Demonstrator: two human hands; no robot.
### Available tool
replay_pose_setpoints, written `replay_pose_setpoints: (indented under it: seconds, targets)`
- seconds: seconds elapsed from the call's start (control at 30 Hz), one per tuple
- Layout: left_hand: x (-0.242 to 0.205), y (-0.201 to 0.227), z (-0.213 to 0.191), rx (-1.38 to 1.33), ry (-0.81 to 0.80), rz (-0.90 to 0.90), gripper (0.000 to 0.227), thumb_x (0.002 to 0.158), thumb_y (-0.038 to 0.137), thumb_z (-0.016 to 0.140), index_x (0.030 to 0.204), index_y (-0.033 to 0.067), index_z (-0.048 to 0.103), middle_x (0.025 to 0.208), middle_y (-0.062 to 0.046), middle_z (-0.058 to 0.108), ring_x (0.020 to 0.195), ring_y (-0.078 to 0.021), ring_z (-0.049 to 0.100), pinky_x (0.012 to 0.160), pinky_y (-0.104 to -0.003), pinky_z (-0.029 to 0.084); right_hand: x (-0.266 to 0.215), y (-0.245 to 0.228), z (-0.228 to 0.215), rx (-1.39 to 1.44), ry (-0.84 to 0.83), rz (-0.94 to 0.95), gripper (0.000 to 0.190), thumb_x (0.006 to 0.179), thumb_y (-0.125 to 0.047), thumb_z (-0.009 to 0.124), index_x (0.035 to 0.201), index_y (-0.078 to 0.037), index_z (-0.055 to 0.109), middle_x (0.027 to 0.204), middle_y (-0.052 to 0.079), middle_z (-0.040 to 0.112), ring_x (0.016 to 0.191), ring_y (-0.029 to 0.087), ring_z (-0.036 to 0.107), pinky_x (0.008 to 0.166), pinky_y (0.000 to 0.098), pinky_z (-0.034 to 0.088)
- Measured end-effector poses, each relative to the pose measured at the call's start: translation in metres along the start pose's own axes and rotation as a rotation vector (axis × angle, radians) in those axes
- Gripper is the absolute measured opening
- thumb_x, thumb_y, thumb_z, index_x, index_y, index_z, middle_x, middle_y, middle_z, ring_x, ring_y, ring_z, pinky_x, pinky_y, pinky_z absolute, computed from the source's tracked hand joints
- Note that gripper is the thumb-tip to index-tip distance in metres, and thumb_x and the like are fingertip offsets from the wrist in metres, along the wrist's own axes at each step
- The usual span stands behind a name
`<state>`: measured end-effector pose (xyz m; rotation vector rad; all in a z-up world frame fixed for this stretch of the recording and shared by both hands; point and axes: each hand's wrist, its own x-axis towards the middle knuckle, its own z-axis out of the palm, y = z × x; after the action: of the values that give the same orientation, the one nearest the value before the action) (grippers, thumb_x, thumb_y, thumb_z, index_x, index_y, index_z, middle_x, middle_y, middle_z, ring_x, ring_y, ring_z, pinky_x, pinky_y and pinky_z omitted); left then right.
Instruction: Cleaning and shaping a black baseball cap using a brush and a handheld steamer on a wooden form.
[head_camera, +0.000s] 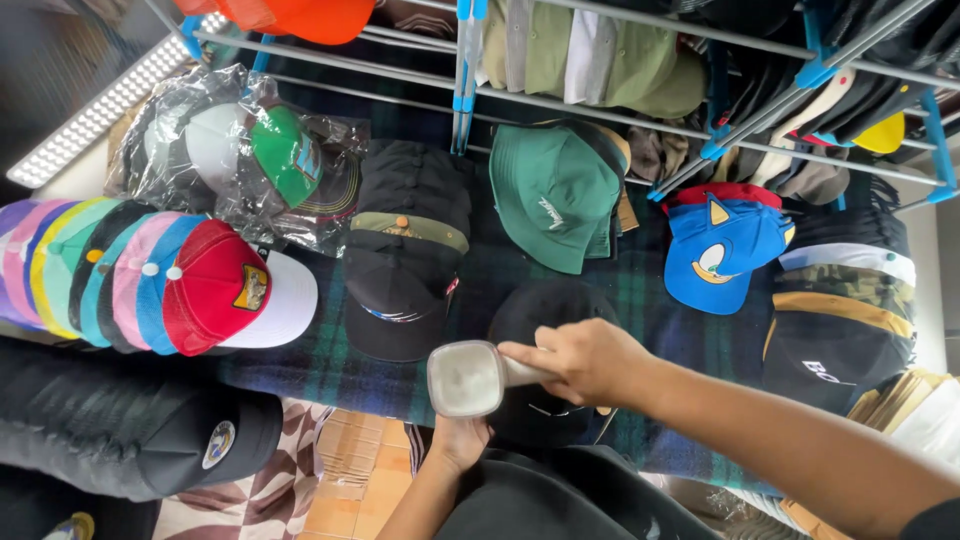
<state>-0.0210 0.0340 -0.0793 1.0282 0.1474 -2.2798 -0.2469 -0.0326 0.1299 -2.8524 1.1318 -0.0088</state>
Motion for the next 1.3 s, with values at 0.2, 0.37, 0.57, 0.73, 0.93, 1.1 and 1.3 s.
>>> replay_pose_setpoints:
  seconds: [0.2, 0.37, 0.57, 0.73, 0.93, 1.1, 1.3]
  targets:
    - [-0.019, -0.008, 0.023, -0.076, 0.081, 0.068, 0.068, 0.092, 0.075, 0.036, 0.133, 0.0269, 0.061, 0.127, 0.001, 0.065, 0.114, -0.0213, 0.058, 0.085, -0.035, 0.042, -0.027, -0.004, -0.003, 0.141, -0.009, -0.002, 0.060, 0.092, -0.042, 0.057, 0.150, -0.029, 0.049, 0.085, -0.003, 0.053, 0.070, 0.020, 0.067, 0.058, 0.0331, 0.059]
    - [-0.031, -0.017, 0.042, -0.120, 0.120, 0.120, 0.075, 0.093, 0.072, 0.033, 0.145, 0.0248, 0.058, 0.143, -0.004, 0.064, 0.134, -0.0275, 0.056, 0.100, -0.041, 0.045, -0.055, -0.006, -0.009, 0.263, 0.040, -0.030, 0.075, 0.079, -0.025, 0.081, 0.147, -0.013, 0.051, 0.087, 0.003, 0.058, 0.065, 0.023, 0.061, 0.047, 0.0409, 0.050]
    - [-0.024, -0.033, 0.026, -0.174, 0.158, 0.197, 0.071, 0.094, 0.072, 0.044, 0.124, 0.0103, 0.065, 0.113, -0.016, 0.069, 0.110, -0.0340, 0.064, 0.100, -0.047, 0.047, -0.113, -0.023, 0.011, 0.292, 0.082, 0.008, 0.082, 0.077, -0.028, 0.085, 0.151, -0.018, 0.049, 0.092, 0.003, 0.062, 0.066, 0.024, 0.063, 0.051, 0.0416, 0.052]
    - [-0.057, -0.025, 0.075, -0.234, 0.249, 0.171, 0.075, 0.093, 0.068, 0.039, 0.142, 0.0140, 0.055, 0.150, -0.023, 0.057, 0.138, -0.0366, 0.053, 0.115, -0.046, 0.038, -0.152, -0.046, 0.009, 0.550, 0.237, 0.178, 0.043, 0.084, -0.026, 0.074, 0.125, -0.015, 0.067, 0.119, 0.004, 0.077, 0.099, 0.025, 0.077, 0.072, 0.0349, 0.060]
    - [-0.059, -0.031, 0.081, -0.119, 0.228, 0.181, 0.077, 0.095, 0.071, 0.028, 0.140, 0.0172, 0.059, 0.151, -0.016, 0.060, 0.143, -0.0365, 0.051, 0.119, -0.055, 0.028, -0.215, -0.064, 0.066, 0.391, 0.540, 0.360, 0.019, 0.086, -0.018, 0.071, 0.102, -0.009, 0.068, 0.079, 0.000, 0.064, 0.054, 0.021, 0.053, 0.044, 0.0339, 0.046]
    - [-0.065, -0.029, 0.087, -0.072, 0.240, 0.200, 0.077, 0.097, 0.069, 0.027, 0.142, 0.0139, 0.057, 0.146, -0.017, 0.062, 0.136, -0.0360, 0.056, 0.107, -0.049, 0.044, -0.264, -0.073, 0.128, 0.434, 0.615, 0.731, 0.033, 0.063, -0.019, 0.091, 0.089, -0.014, 0.071, 0.077, 0.002, 0.068, 0.058, 0.022, 0.064, 0.049, 0.0373, 0.053]
    - [-0.068, -0.030, 0.092, -0.031, 0.245, 0.218, 0.077, 0.098, 0.068, 0.027, 0.146, 0.0138, 0.055, 0.145, -0.017, 0.062, 0.136, -0.0346, 0.056, 0.109, -0.047, 0.042, -0.272, -0.087, 0.149, 0.533, 0.439, 1.273, 0.034, 0.066, -0.037, 0.090, 0.092, -0.017, 0.080, 0.091, 0.001, 0.078, 0.084, 0.020, 0.077, 0.067, 0.0387, 0.056]
